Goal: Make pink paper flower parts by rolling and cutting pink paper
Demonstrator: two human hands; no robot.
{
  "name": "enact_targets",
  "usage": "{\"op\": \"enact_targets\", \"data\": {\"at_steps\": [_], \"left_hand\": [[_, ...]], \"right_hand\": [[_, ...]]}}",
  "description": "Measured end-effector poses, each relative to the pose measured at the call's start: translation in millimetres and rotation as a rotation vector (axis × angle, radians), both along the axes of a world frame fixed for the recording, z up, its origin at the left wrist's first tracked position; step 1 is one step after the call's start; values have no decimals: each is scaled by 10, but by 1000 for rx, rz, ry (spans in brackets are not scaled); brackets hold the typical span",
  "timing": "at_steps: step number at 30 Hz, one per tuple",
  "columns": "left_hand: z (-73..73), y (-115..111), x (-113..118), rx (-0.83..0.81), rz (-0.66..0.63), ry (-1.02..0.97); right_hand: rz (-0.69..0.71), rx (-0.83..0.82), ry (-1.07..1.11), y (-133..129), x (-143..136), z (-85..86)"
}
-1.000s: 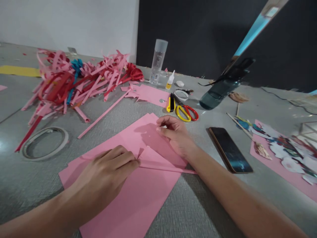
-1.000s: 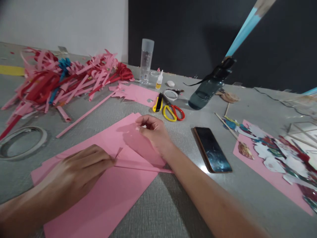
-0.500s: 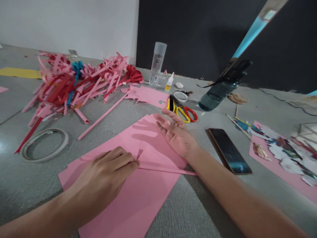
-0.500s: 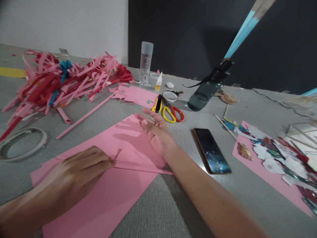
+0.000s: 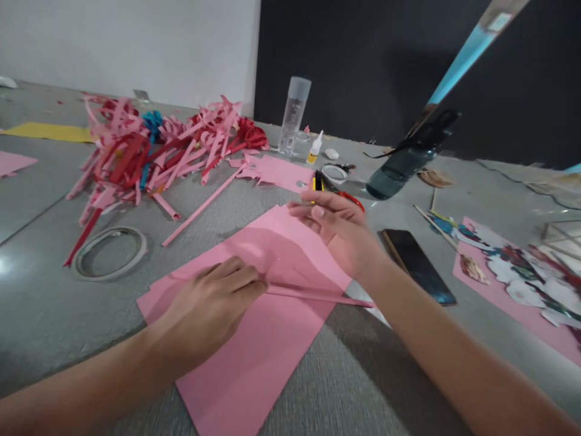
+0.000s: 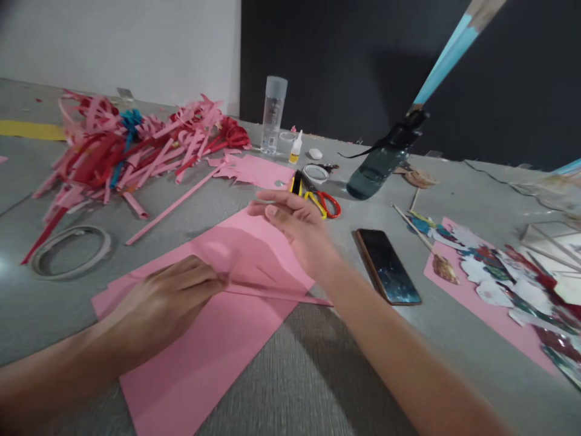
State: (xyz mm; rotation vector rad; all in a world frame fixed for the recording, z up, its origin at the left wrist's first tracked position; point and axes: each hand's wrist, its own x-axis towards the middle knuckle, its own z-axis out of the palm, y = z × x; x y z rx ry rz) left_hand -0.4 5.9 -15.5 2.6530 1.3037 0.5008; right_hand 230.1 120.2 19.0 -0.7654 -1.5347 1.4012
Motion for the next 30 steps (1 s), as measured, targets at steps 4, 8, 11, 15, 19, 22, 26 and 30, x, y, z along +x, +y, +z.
{"op": "enact_targets", "data": {"at_steps": [4,8,11,15,19,22,26,30], "left_hand": [[17,-3,-2,-22,-2,43],[53,-3,1,-27,-1,51],[73,-3,7,-48,-9,41],[69,-4,10,-43,-5,26],[83,-9,10,-62,4,23],[93,-12,11,-71,17,31],[47,-5,10,-46,43,36],[-6,16,7,-46,39,39]], "right_hand": [[-86,288,-438,-301,12,192],[8,609,-792,-683,35,-3],[-1,677,-853,-877,52,-132],[47,687,-867,-943,48,-136],[62,651,-864,-903,57,-149],[62,636,-851,-882,75,-194],[57,606,-835,-876,88,-231],[54,592,-835,-872,93,-238]]}}
